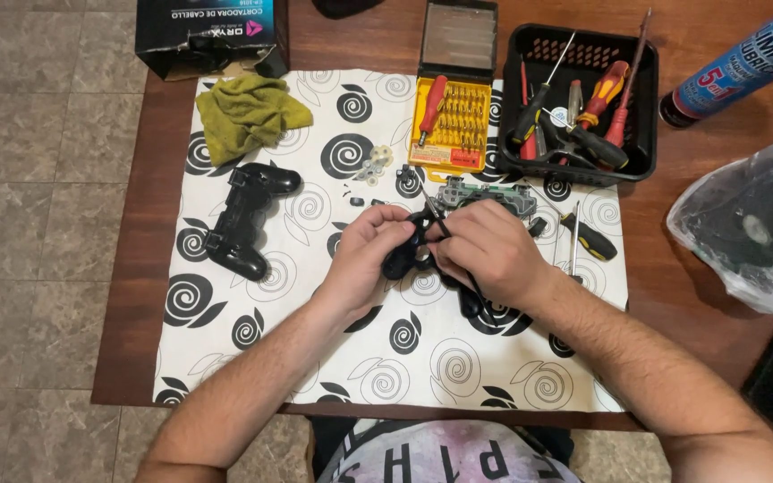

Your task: Disassembling, cleaning, and reassembling a game controller using a brush and manual manipulation.

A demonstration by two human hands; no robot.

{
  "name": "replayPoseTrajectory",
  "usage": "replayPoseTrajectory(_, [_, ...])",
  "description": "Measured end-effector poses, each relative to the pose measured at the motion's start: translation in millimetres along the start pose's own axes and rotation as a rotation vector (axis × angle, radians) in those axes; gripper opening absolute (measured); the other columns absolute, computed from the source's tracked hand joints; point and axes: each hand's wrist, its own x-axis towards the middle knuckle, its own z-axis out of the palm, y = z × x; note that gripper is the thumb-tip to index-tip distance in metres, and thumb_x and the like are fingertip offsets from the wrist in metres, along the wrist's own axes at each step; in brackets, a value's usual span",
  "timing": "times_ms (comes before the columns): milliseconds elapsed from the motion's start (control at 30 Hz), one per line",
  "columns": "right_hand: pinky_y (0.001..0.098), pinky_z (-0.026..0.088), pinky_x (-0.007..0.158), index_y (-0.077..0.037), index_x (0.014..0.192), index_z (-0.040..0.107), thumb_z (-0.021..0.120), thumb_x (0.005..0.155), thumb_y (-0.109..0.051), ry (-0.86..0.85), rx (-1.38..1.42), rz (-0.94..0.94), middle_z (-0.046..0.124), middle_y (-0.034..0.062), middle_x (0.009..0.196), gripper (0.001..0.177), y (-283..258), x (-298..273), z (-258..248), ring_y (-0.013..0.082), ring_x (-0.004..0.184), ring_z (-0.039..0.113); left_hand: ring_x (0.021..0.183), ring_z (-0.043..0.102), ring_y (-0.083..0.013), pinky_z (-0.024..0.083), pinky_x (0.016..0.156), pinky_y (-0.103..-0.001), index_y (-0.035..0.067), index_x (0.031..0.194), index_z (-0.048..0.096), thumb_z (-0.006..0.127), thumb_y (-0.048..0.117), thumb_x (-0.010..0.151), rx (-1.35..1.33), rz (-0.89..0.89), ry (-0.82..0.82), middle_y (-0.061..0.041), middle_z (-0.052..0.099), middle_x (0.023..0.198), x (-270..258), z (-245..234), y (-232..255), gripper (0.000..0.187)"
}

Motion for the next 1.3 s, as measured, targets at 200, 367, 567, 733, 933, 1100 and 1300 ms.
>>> replayPoseTrajectory(200, [0.0479, 0.063, 0.071, -0.012, 0.084, 0.063, 0.086, 0.105, 0.0, 0.019, 0.131, 0.115, 0.082, 0.0102, 0.098, 0.033, -5, 10, -8, 0.037, 0.079, 0.077, 0.108, 0.082, -0.0258, 0.07, 0.105, -0.042, -0.007, 0.141, 0.074, 0.083, 0.012, 0.108, 0.288, -0.02, -0.127, -0.018, 0.085, 0.11, -4, -6, 28, 0.039])
replayPoseTrajectory(367, [0.0501, 0.064, 0.07, -0.01, 0.085, 0.063, 0.086, 0.104, 0.0, 0.035, 0.193, 0.175, 0.082, 0.0133, 0.098, 0.031, -4, 7, -6, 0.0408, 0.08, 0.079, 0.108, 0.083, -0.025, 0.068, 0.107, -0.044, -0.006, 0.138, 0.081, 0.086, 0.014, 0.1, 0.537, -0.07, -0.244, -0.017, 0.09, 0.11, 3, -19, 45, 0.043])
replayPoseTrajectory(567, [0.0492, 0.065, 0.072, -0.011, 0.086, 0.062, 0.084, 0.102, 0.004, 0.02, 0.255, 0.208, 0.082, 0.0121, 0.098, 0.03, -7, 11, -10, 0.0398, 0.08, 0.079, 0.092, 0.083, -0.0237, 0.071, 0.09, -0.042, -0.004, 0.13, 0.088, 0.091, 0.02, 0.095, 0.838, -0.16, -0.342, -0.016, 0.09, 0.106, 4, -24, 62, 0.043])
replayPoseTrajectory(733, [0.0493, 0.065, 0.073, -0.011, 0.086, 0.062, 0.085, 0.101, 0.005, 0.011, 0.262, 0.209, 0.083, 0.0109, 0.098, 0.031, -8, 10, -10, 0.0386, 0.08, 0.079, 0.084, 0.085, -0.0276, 0.072, 0.082, -0.044, -0.007, 0.127, 0.089, 0.092, 0.016, 0.091, 0.963, -0.158, -0.393, -0.02, 0.088, 0.102, -3, -20, 76, 0.043])
replayPoseTrajectory(933, [0.0469, 0.065, 0.073, -0.012, 0.086, 0.063, 0.087, 0.101, 0.002, 0.002, 0.309, 0.219, 0.083, 0.0104, 0.099, 0.032, -6, 6, -8, 0.0371, 0.08, 0.079, 0.08, 0.084, -0.0247, 0.068, 0.07, -0.037, -0.003, 0.125, 0.092, 0.094, 0.019, 0.089, 1.138, -0.175, -0.496, -0.016, 0.088, 0.099, -11, -13, 93, 0.042])
replayPoseTrajectory(1100, [0.0468, 0.066, 0.072, -0.012, 0.088, 0.063, 0.087, 0.103, 0.0, -0.018, 0.347, 0.238, 0.084, 0.011, 0.1, 0.031, -8, 2, -8, 0.0375, 0.081, 0.08, 0.088, 0.082, -0.0302, 0.067, 0.076, -0.045, -0.008, 0.138, 0.085, 0.092, 0.014, 0.087, 1.202, -0.086, -0.545, -0.02, 0.086, 0.11, -15, -3, 102, 0.056])
replayPoseTrajectory(1300, [0.0454, 0.067, 0.074, -0.012, 0.089, 0.061, 0.085, 0.103, 0.004, -0.026, 0.391, 0.298, 0.085, 0.0108, 0.102, 0.032, -13, 4, -10, 0.0364, 0.085, 0.083, 0.092, 0.082, -0.0305, 0.067, 0.079, -0.045, -0.007, 0.136, 0.087, 0.096, 0.019, 0.09, 1.219, -0.013, -0.59, -0.021, 0.088, 0.114, -14, -4, 104, 0.054])
